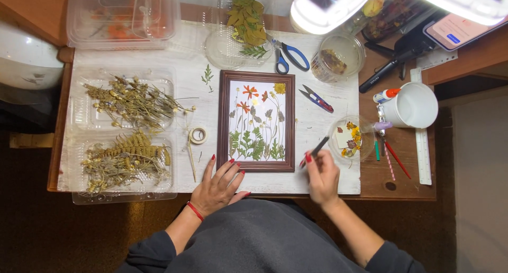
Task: Arrange and place pressed flowers into a wooden frame using tweezers.
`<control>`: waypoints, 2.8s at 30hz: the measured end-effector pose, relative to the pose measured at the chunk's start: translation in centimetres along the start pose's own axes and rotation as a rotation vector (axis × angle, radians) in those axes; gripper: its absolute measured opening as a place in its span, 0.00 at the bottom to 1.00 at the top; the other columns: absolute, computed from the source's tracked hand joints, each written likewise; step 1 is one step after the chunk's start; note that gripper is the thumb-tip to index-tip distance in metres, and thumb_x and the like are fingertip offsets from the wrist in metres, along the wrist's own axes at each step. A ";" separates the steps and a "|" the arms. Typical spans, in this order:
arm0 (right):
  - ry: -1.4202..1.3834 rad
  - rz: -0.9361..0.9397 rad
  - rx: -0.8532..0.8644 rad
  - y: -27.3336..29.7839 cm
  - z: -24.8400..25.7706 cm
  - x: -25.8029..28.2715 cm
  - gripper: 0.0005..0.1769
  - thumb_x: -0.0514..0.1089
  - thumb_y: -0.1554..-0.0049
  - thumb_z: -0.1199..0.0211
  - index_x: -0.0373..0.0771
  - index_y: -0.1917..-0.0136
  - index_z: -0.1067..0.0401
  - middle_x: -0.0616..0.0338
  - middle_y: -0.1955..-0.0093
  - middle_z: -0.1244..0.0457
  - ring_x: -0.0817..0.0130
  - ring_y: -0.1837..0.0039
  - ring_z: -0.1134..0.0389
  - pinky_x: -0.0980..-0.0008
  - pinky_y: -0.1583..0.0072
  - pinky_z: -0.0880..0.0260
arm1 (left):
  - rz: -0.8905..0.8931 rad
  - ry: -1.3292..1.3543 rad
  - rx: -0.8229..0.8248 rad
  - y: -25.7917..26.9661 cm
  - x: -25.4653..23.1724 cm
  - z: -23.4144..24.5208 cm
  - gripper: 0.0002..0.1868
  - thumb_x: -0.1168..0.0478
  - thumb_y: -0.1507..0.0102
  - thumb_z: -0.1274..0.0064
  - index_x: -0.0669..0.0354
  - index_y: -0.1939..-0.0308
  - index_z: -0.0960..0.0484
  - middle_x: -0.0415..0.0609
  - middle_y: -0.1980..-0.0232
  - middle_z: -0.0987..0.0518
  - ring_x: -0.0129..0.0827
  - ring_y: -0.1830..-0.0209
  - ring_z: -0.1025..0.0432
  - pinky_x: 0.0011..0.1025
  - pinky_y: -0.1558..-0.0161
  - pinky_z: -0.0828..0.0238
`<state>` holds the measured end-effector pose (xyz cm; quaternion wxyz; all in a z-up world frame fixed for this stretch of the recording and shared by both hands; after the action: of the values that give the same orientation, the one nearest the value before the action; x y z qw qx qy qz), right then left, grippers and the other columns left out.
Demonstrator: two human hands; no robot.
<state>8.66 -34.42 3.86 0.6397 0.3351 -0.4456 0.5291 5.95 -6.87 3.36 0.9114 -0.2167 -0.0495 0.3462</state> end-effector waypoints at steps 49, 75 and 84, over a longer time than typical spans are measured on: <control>0.225 0.154 0.316 -2.1 -9.8 7.6 0.07 0.36 0.42 0.33 0.37 0.49 0.20 0.62 0.65 0.29 0.80 0.72 0.41 0.77 0.69 0.45 | 0.076 0.125 -0.068 0.2 0.4 1.7 0.29 0.39 0.34 0.43 0.53 0.39 0.27 0.48 0.36 0.31 0.41 0.31 0.37 0.56 0.26 0.45; -0.054 0.651 0.255 -2.0 -3.7 8.8 0.05 0.32 0.35 0.45 0.32 0.44 0.32 0.52 0.50 0.32 0.70 0.53 0.29 0.75 0.51 0.27 | 0.184 0.107 -0.252 0.9 0.8 3.1 0.40 0.36 0.31 0.52 0.58 0.25 0.43 0.56 0.20 0.44 0.48 0.17 0.56 0.53 0.21 0.59; 0.026 0.664 0.079 2.4 0.3 5.4 0.02 0.35 0.36 0.49 0.38 0.50 0.39 0.55 0.50 0.42 0.65 0.45 0.41 0.67 0.41 0.38 | 0.166 -0.003 -0.188 0.7 0.3 1.8 0.36 0.34 0.31 0.57 0.36 0.22 0.47 0.44 0.18 0.51 0.38 0.16 0.60 0.63 0.23 0.67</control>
<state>6.48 -32.10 8.82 0.4246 0.1892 -0.5013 0.7298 5.31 -5.55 4.64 0.8552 -0.3038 -0.0649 0.4148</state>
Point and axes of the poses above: each hand's wrist, its own y-axis away from the middle knuckle, its own z-axis out of the back of the hand, x = y × z, the point moved 10 cm from there along -y, towards the middle knuckle
